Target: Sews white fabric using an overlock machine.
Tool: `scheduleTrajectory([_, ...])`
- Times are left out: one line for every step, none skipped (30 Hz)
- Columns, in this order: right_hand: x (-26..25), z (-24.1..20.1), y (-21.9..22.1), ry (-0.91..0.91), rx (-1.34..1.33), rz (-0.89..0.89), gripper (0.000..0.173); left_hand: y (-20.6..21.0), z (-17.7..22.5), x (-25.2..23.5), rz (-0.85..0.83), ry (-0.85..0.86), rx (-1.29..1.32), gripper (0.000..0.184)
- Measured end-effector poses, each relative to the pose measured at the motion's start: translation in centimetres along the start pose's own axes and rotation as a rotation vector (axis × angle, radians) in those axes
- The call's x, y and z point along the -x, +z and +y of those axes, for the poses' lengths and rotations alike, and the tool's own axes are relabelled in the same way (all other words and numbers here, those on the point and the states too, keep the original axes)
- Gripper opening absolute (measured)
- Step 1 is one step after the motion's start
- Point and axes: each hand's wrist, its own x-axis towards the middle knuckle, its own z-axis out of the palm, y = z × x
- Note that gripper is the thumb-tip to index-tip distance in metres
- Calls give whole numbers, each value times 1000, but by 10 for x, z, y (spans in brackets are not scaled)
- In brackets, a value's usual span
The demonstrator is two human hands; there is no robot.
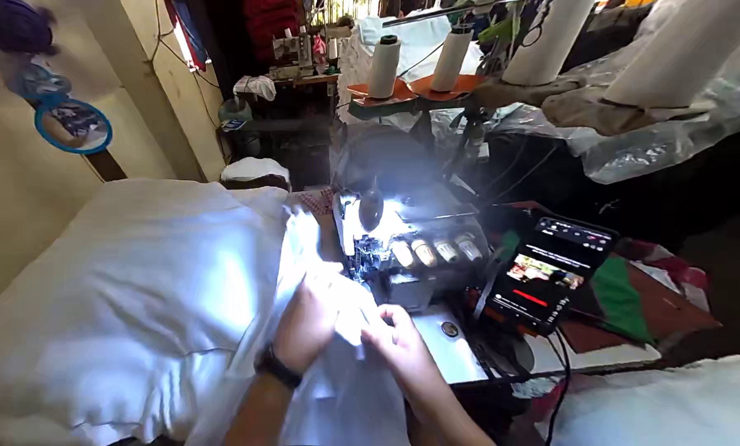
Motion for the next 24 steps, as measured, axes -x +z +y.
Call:
scheduleTrajectory([5,10,-1,29,-8,-2,39,17,-5,9,25,12,5,36])
scheduleTrajectory([10,18,-2,53,-22,-9,37,32,-10,18,114,64,-9,29])
scheduleTrajectory([15,24,-5,73,-27,-41,35,40,-13,25,186,117,-22,25])
scheduleTrajectory([21,28,-8,79,-21,-90,33,43,-15,30,206,157,-32,26])
scheduleTrajectory([26,30,-11,87,-21,-137,28,43,-16,34,202,191,-52,29])
scheduleTrajectory([30,32,-13,97,-30,-180,23,42,-16,37,191,218,-78,33])
scheduleTrajectory([31,33,-14,102,-42,-209,19,42,-17,37,194,230,-104,35])
scheduleTrajectory([30,33,-15,100,-47,-222,17,42,-18,35,209,218,-125,35])
scheduleTrajectory([28,33,-16,92,-42,-213,15,42,-20,32,225,185,-140,33])
scheduleTrajectory([26,34,-17,77,-26,-195,13,40,-22,27,224,141,-156,34])
scheduleTrajectory([24,35,-18,60,-6,-184,12,37,-24,23,213,108,-170,35])
scheduleTrajectory([22,36,-18,46,13,-187,11,35,-26,18,211,97,-190,37])
scheduleTrajectory([22,35,-18,36,29,-201,12,33,-27,15,208,96,-210,38])
scheduleTrajectory([24,35,-18,36,41,-219,12,32,-27,15,205,103,-214,38])
scheduleTrajectory([27,35,-17,44,47,-233,14,32,-27,16,202,111,-205,37])
scheduleTrajectory([31,35,-16,58,61,-241,15,32,-28,20,207,119,-192,37])
scheduleTrajectory([35,37,-16,74,82,-246,16,31,-30,24,209,126,-180,37])
scheduleTrajectory([40,40,-16,83,103,-252,16,31,-33,28,208,131,-168,37])
scheduleTrajectory([45,44,-17,85,120,-267,17,29,-37,31,205,138,-156,36])
scheduleTrajectory([50,48,-18,87,137,-297,18,28,-41,34,199,146,-139,36])
scheduleTrajectory([56,52,-19,89,169,-342,18,26,-44,37,195,159,-119,35])
scheduleTrajectory([61,57,-21,79,226,-395,19,24,-46,40,188,168,-99,33])
scheduleTrajectory([65,60,-24,73,322,-459,21,21,-47,42,194,178,-72,31])
scheduleTrajectory([66,62,-28,83,470,-532,24,17,-48,44,216,186,-38,28])
